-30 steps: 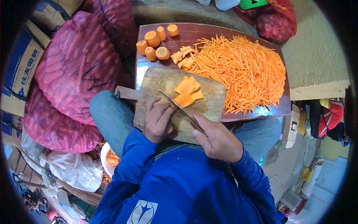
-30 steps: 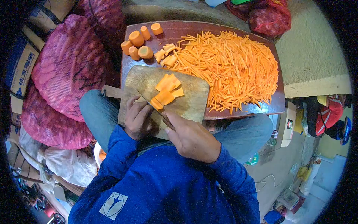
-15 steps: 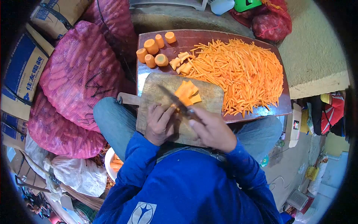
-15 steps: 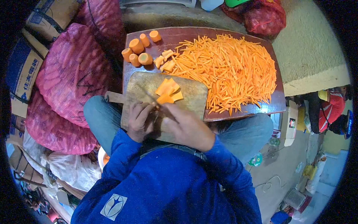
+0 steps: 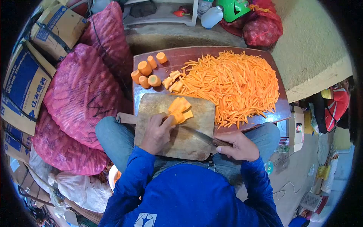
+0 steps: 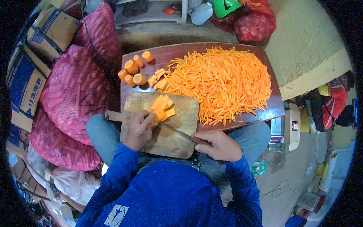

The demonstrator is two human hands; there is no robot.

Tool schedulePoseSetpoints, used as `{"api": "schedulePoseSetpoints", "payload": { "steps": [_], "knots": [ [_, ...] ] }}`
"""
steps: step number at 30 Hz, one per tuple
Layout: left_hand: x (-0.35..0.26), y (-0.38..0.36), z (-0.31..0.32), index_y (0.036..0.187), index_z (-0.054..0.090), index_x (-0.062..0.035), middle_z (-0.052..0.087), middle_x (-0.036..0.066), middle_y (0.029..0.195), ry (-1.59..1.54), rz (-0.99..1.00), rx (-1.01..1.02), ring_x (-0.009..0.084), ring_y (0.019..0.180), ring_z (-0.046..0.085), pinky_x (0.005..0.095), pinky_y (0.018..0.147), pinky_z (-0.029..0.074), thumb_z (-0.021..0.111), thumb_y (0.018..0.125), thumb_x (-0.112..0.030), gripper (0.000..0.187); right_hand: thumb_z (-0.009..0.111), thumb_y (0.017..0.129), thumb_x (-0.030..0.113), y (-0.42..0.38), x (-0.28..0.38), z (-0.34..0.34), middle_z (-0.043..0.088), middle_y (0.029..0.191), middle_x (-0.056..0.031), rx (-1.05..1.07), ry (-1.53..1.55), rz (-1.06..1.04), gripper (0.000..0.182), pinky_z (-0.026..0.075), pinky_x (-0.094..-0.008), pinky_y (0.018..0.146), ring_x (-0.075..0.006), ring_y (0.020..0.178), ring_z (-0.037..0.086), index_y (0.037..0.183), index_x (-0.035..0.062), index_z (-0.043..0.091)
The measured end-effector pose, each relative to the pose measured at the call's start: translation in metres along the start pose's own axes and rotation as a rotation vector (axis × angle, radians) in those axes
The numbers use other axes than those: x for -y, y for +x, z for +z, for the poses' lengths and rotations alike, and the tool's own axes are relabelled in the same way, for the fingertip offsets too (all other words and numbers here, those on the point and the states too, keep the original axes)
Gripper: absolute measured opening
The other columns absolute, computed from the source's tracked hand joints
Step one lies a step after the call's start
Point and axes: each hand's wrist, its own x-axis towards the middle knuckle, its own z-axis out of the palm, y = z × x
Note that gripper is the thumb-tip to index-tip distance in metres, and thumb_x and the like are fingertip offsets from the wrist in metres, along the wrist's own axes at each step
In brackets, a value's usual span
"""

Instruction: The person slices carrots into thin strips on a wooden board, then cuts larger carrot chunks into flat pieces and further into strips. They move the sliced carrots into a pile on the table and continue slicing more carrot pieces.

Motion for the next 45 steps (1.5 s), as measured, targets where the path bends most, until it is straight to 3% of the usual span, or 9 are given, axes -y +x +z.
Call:
{"api": "schedulePoseSetpoints", "payload": {
  "steps": [3, 9, 12, 17, 25, 34, 38, 43, 45],
  "knots": [
    [0.008, 0.009, -0.002, 0.124, 0.071, -0.0085, 0.064, 0.017, 0.117, -0.001, -0.003, 0.025, 0.0386, 0.107, 0.063, 0.0484, 0.091, 0.053, 0.084, 0.079, -0.008, 0.047, 0.070, 0.098, 0.013, 0.013, -0.018, -0.006, 0.074, 0.096, -0.0209, 0.058, -0.163, -0.195, 0.037, 0.058, -0.0393, 0.081, -0.0282, 0.087, 0.075, 0.133, -0.0014, 0.068],
    [0.018, 0.038, -0.010, 0.129, 0.072, -0.0101, 0.062, 0.021, 0.126, 0.008, 0.025, 0.093, 0.0421, 0.114, 0.063, 0.0499, 0.098, 0.053, 0.087, 0.078, -0.009, 0.054, 0.070, 0.094, 0.014, 0.033, -0.004, -0.025, 0.075, 0.088, -0.0224, 0.053, -0.236, -0.102, 0.037, 0.058, -0.0419, 0.075, -0.0308, 0.078, 0.075, 0.129, 0.0024, 0.072],
    [0.020, 0.046, -0.012, 0.133, 0.071, -0.0104, 0.062, 0.021, 0.129, -0.012, 0.008, 0.125, 0.0425, 0.116, 0.063, 0.0499, 0.100, 0.053, 0.087, 0.078, -0.009, 0.057, 0.074, 0.088, 0.016, 0.043, 0.002, -0.044, 0.077, 0.098, -0.0206, 0.128, -0.293, -0.082, 0.037, 0.058, -0.0435, 0.079, -0.0368, 0.085, 0.074, 0.125, 0.0100, 0.077],
    [0.027, 0.047, -0.012, 0.134, 0.071, -0.0085, 0.064, 0.019, 0.129, -0.061, -0.018, 0.233, 0.0410, 0.119, 0.062, 0.0480, 0.104, 0.050, 0.087, 0.078, -0.009, 0.058, 0.076, 0.087, 0.015, 0.053, -0.009, -0.056, 0.077, 0.100, -0.0204, 0.077, -0.338, -0.122, 0.040, 0.058, -0.0427, 0.081, -0.0349, 0.086, 0.075, 0.126, 0.0094, 0.077],
    [0.041, 0.069, -0.001, 0.129, 0.073, -0.0039, 0.068, 0.016, 0.123, 0.067, -0.017, 0.080, 0.0387, 0.115, 0.066, 0.0457, 0.098, 0.054, 0.083, 0.083, -0.007, 0.047, 0.080, 0.082, 0.014, 0.091, -0.009, -0.079, 0.079, 0.104, -0.0183, -0.001, -0.494, -0.128, 0.041, 0.059, -0.0448, 0.083, -0.0362, 0.093, 0.076, 0.123, 0.0127, 0.079],
    [0.049, 0.070, 0.022, 0.126, 0.073, 0.0012, 0.068, 0.018, 0.119, -0.152, -0.125, -0.167, 0.0322, 0.106, 0.072, 0.0366, 0.086, 0.059, 0.078, 0.090, 0.002, 0.036, 0.072, 0.091, 0.022, 0.091, -0.012, -0.064, 0.075, 0.102, -0.0241, -0.259, -0.460, -0.202, 0.036, 0.058, -0.0501, 0.084, -0.0436, 0.095, 0.073, 0.123, 0.0051, 0.075],
    [0.043, 0.063, 0.014, 0.120, 0.074, 0.0028, 0.068, 0.019, 0.115, -0.122, -0.164, -0.253, 0.0366, 0.104, 0.069, 0.0424, 0.088, 0.056, 0.081, 0.084, 0.001, 0.037, 0.069, 0.095, 0.019, 0.068, -0.011, -0.036, 0.073, 0.098, -0.0276, -0.360, -0.429, -0.296, 0.033, 0.057, -0.0523, 0.081, -0.0472, 0.091, 0.071, 0.124, 0.0024, 0.071],
    [0.047, 0.084, -0.014, 0.120, 0.074, -0.0022, 0.067, 0.016, 0.118, 0.116, -0.047, -0.223, 0.0367, 0.111, 0.063, 0.0463, 0.097, 0.050, 0.088, 0.078, -0.008, 0.045, 0.070, 0.095, 0.017, 0.051, 0.004, -0.005, 0.073, 0.096, -0.0276, -0.231, -0.353, -0.259, 0.030, 0.058, -0.0527, 0.079, -0.0476, 0.089, 0.071, 0.121, 0.0011, 0.071],
    [0.064, 0.088, -0.016, 0.127, 0.073, -0.0044, 0.066, 0.015, 0.122, 0.131, -0.056, -0.181, 0.0363, 0.117, 0.060, 0.0463, 0.101, 0.047, 0.086, 0.082, -0.011, 0.048, 0.070, 0.095, 0.019, 0.057, -0.004, -0.002, 0.073, 0.094, -0.0276, -0.257, -0.388, -0.255, 0.029, 0.058, -0.0533, 0.079, -0.0476, 0.088, 0.072, 0.118, 0.0019, 0.072]
  ]
}}
